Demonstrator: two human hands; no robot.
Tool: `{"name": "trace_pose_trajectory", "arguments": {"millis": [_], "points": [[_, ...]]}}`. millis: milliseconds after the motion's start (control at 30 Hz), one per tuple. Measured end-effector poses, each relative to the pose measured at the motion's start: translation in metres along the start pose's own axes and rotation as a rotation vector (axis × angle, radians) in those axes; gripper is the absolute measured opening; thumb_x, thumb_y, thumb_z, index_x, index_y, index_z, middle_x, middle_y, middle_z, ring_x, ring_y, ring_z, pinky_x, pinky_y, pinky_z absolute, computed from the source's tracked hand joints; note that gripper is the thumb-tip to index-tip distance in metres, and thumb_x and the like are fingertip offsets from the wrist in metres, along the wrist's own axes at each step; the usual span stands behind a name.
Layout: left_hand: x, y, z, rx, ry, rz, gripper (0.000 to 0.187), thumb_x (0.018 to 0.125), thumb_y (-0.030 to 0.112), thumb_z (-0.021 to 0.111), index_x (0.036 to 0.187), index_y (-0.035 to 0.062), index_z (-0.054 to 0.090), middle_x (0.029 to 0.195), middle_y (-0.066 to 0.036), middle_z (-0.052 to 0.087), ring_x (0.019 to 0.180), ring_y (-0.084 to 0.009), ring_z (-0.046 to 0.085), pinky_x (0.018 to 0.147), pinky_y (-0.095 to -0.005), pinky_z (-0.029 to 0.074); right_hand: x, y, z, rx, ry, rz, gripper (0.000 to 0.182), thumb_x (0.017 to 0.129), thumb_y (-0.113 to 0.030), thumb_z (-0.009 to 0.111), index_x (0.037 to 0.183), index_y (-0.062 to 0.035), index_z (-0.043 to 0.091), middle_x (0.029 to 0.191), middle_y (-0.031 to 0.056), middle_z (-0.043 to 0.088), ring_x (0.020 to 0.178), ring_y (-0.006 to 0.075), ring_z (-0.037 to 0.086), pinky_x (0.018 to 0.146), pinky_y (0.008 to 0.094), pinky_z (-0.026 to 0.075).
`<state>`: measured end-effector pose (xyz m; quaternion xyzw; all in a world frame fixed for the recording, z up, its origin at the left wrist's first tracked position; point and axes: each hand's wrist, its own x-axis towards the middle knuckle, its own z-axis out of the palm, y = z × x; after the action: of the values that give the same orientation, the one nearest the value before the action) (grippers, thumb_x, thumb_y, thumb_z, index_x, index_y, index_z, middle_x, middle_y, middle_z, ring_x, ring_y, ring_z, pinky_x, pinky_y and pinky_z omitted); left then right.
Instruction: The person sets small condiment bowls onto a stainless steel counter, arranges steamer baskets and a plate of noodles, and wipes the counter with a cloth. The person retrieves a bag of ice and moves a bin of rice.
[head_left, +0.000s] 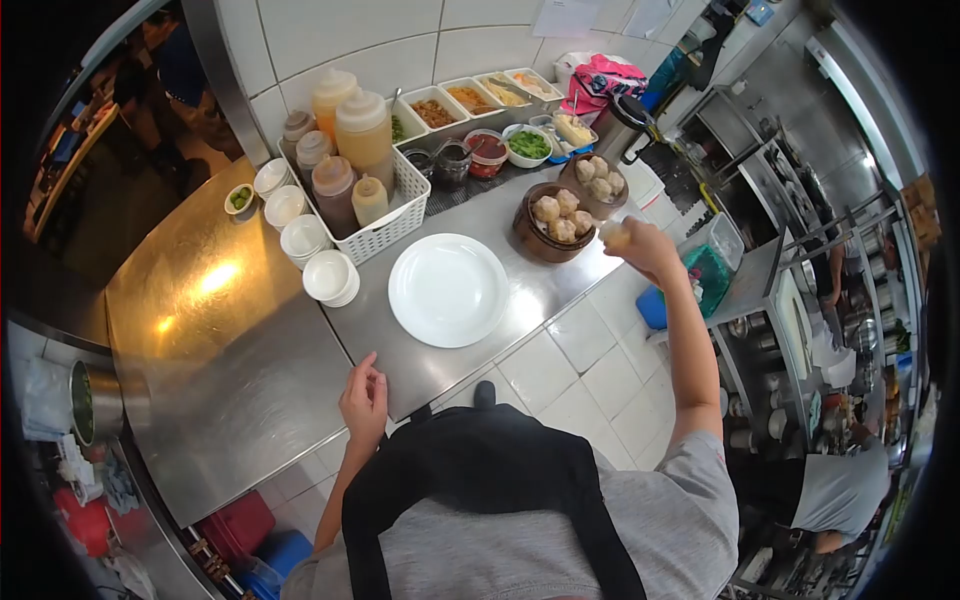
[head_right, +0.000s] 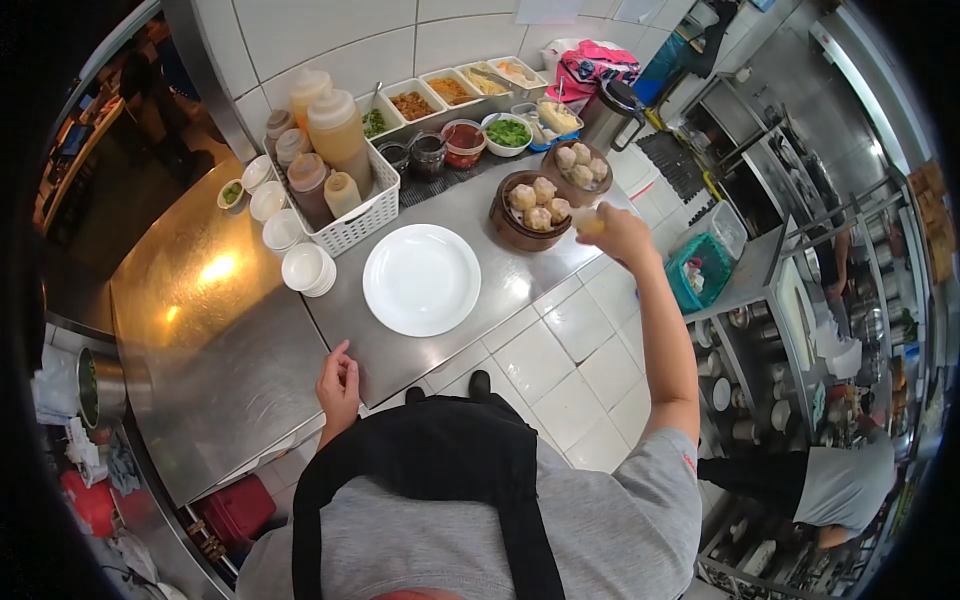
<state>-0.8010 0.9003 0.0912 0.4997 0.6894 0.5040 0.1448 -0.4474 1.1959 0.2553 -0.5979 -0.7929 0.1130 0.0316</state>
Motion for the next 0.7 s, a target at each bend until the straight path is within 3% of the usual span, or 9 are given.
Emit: {"name": "trace_pose_trajectory", "arguments": {"millis": [33,67,233,300,500,633,700], "points": [[0.001,0.0,0.002,-0.006,0.005,-0.006,0.031,0.08,0.004,0.056,0.112,0.0045,0.056,0.073,-0.003,0.054,0.052,-0.012,0.048,0.05,-0.0251,0.04,-0.005,-0.002,-0.002,-0.248,-0.072,0.043,0.053,0.064,-0.043,0.072,0.099,-0.0064,0.057,0.087,0.0162,0.064,0.084,0.0299,0.062,0.07,0.0388,0.048],[0.0,-0.001,0.004,0.019,0.026,-0.015,0.031,0.081,0.004,0.056,0.111,0.0048,0.057,0.073,-0.003,0.054,0.052,-0.0122,0.048,0.05,-0.0252,0.041,-0.006,-0.006,-0.004,-0.303,-0.102,0.009,0.051,0.063,-0.046,0.071,0.094,-0.0081,0.057,0.089,0.0139,0.064,0.085,0.0307,0.062,0.07,0.0401,0.049],[0.0,-0.004,0.013,0.076,0.135,-0.049,0.03,0.081,0.005,0.057,0.111,0.0057,0.058,0.074,-0.004,0.054,0.052,-0.0123,0.049,0.05,-0.0256,0.04,0.007,-0.009,0.003,-0.36,-0.056,-0.104,0.051,0.061,-0.043,0.073,0.095,-0.0096,0.056,0.085,0.0099,0.064,0.082,0.029,0.062,0.068,0.0411,0.049],[0.002,-0.003,0.015,0.114,0.173,-0.032,0.031,0.081,0.006,0.057,0.112,0.0057,0.057,0.073,-0.004,0.054,0.051,-0.012,0.048,0.049,-0.0257,0.04,0.016,-0.001,0.006,-0.384,0.005,-0.307,0.051,0.059,-0.041,0.076,0.095,-0.0105,0.055,0.083,0.009,0.064,0.08,0.0281,0.062,0.067,0.0401,0.049],[0.002,0.001,0.021,0.194,0.232,-0.085,0.033,0.081,0.007,0.058,0.114,0.0057,0.056,0.067,-0.003,0.053,0.049,-0.0111,0.047,0.048,-0.026,0.04,0.035,0.026,-0.01,-0.512,-0.104,-0.147,0.051,0.059,-0.04,0.076,0.094,-0.0102,0.055,0.088,0.0086,0.064,0.086,0.0261,0.062,0.07,0.0389,0.049],[0.002,0.002,0.026,0.22,0.291,-0.089,0.038,0.079,0.008,0.06,0.117,0.0062,0.054,0.062,-0.002,0.051,0.047,-0.0101,0.044,0.048,-0.025,0.039,0.05,0.035,-0.013,-0.519,-0.155,-0.263,0.052,0.059,-0.041,0.076,0.095,-0.0096,0.055,0.089,0.0088,0.064,0.088,0.026,0.062,0.071,0.0396,0.049],[0.003,0.004,0.027,0.247,0.325,-0.111,0.039,0.079,0.008,0.061,0.117,0.0061,0.053,0.061,-0.001,0.051,0.046,-0.01,0.043,0.048,-0.0248,0.039,0.065,0.035,-0.007,-0.443,-0.045,-0.295,0.055,0.059,-0.042,0.076,0.097,-0.0086,0.055,0.09,0.0088,0.064,0.089,0.0258,0.062,0.071,0.0396,0.049]]}}
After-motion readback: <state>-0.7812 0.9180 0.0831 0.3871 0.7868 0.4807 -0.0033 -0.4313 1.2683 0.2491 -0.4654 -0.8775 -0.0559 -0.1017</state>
